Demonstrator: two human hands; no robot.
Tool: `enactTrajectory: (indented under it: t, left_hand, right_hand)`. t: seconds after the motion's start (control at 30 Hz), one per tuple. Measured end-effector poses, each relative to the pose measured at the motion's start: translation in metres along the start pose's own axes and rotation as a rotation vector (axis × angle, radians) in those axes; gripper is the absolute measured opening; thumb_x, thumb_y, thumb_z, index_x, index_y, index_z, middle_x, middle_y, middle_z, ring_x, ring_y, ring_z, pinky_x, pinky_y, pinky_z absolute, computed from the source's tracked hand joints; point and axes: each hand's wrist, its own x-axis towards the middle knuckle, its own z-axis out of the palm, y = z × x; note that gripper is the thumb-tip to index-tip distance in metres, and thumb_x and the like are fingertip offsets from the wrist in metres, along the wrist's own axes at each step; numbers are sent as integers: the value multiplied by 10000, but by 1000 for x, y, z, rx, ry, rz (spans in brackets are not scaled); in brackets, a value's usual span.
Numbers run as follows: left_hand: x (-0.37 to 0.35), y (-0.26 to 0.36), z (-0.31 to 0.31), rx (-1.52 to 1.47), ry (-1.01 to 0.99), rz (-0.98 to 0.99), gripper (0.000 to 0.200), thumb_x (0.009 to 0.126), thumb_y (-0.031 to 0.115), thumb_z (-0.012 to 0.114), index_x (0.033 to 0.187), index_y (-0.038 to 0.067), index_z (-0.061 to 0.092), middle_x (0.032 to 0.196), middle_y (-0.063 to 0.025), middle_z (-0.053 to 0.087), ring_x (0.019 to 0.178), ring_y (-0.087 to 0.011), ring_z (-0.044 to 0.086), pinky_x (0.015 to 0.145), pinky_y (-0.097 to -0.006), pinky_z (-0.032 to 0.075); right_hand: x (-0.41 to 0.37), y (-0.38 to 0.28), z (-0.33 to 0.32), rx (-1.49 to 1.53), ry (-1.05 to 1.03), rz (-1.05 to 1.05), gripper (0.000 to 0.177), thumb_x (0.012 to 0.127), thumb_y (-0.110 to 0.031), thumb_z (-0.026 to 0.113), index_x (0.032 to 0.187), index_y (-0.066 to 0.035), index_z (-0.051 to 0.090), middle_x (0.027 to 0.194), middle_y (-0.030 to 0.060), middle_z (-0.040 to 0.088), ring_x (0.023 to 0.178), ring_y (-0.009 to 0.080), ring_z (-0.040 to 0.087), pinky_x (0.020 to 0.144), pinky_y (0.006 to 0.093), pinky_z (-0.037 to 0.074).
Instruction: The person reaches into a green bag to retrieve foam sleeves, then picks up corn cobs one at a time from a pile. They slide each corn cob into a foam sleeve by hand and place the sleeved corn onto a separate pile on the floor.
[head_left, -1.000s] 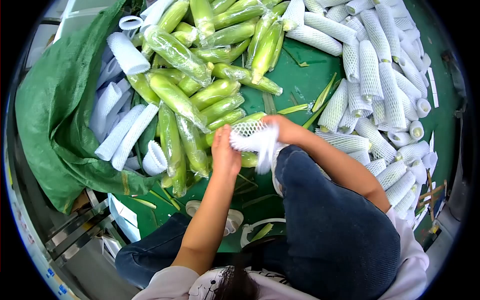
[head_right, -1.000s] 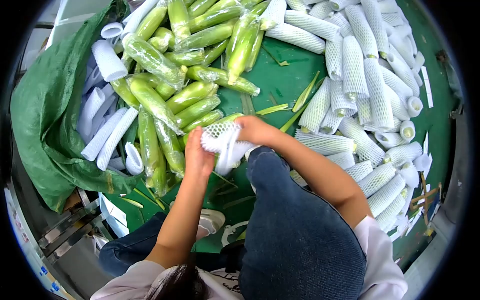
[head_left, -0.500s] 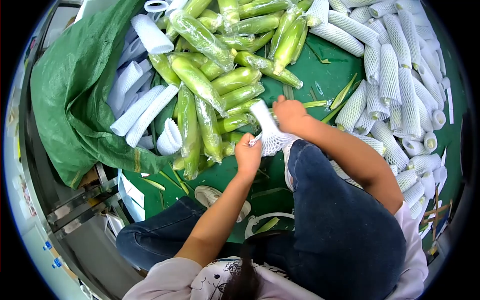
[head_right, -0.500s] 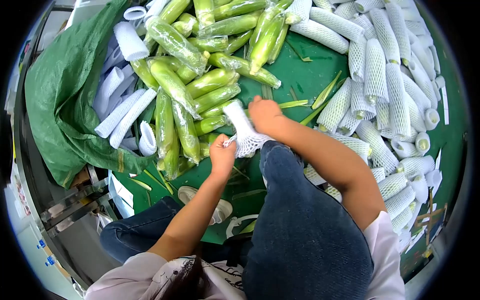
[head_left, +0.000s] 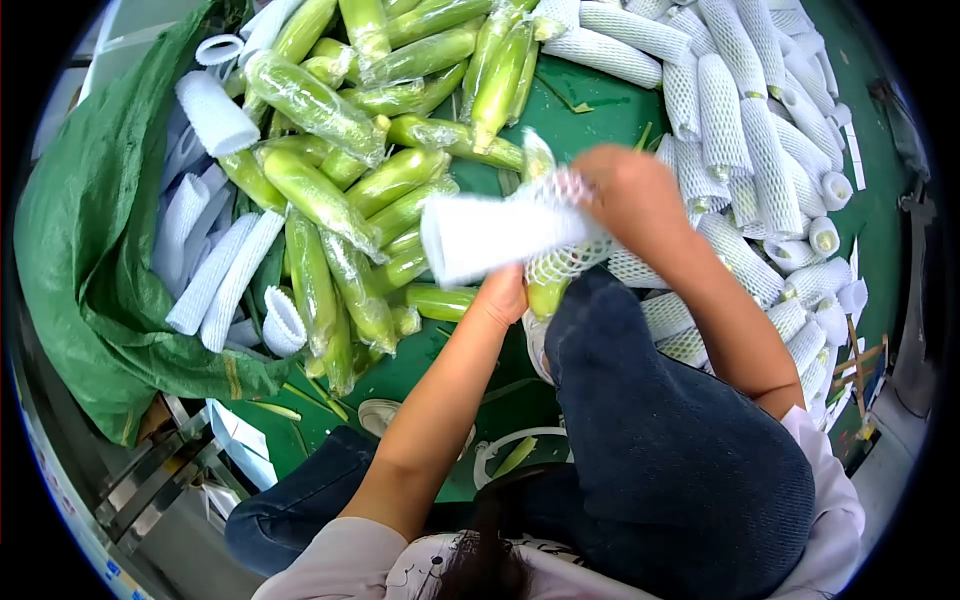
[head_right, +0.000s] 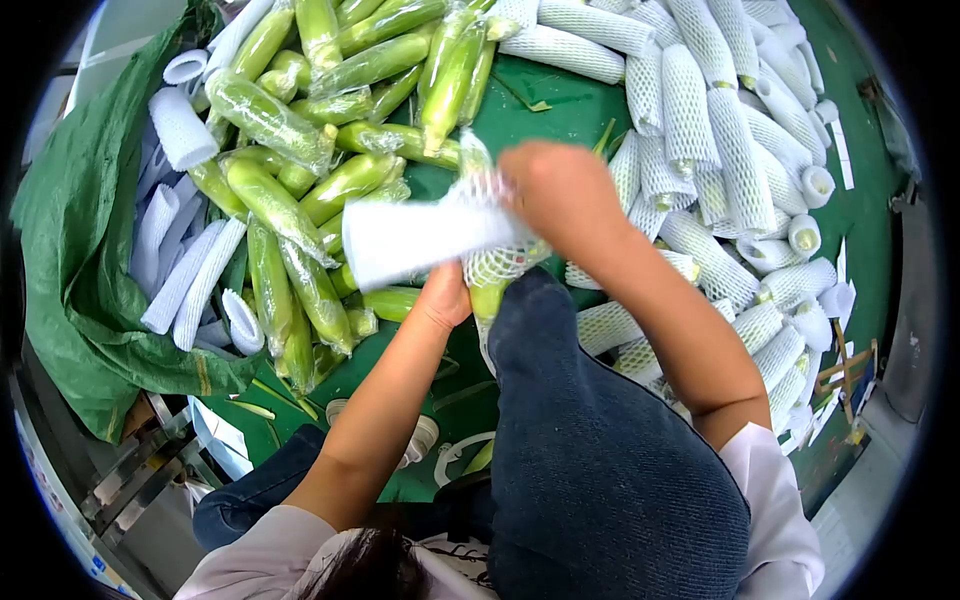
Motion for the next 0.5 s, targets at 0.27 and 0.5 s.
enactTrajectory:
  t: [0.27, 0.5]
  left_hand:
    - [-17, -19, 19, -21, 50, 109, 672, 1013, 554, 193, 1309, 32, 497, 1147, -117, 642, 1037, -220, 626, 954, -342, 473]
    - [-63, -87, -16, 353, 221, 19, 656, 1015, 478, 338, 1391, -56, 390, 1345, -170, 514, 1224, -240, 504, 1066, -338, 360]
  right_hand:
    - [12, 83, 63, 228, -345, 294, 301, 854, -284, 628, 945, -6, 699, 920, 186, 692, 780, 313, 666, 740, 403, 520]
    - [-87, 55, 105, 1009, -228, 580, 296, 891, -163, 598, 1118, 22, 642, 959, 102, 699, 816, 164, 627, 757, 316, 505]
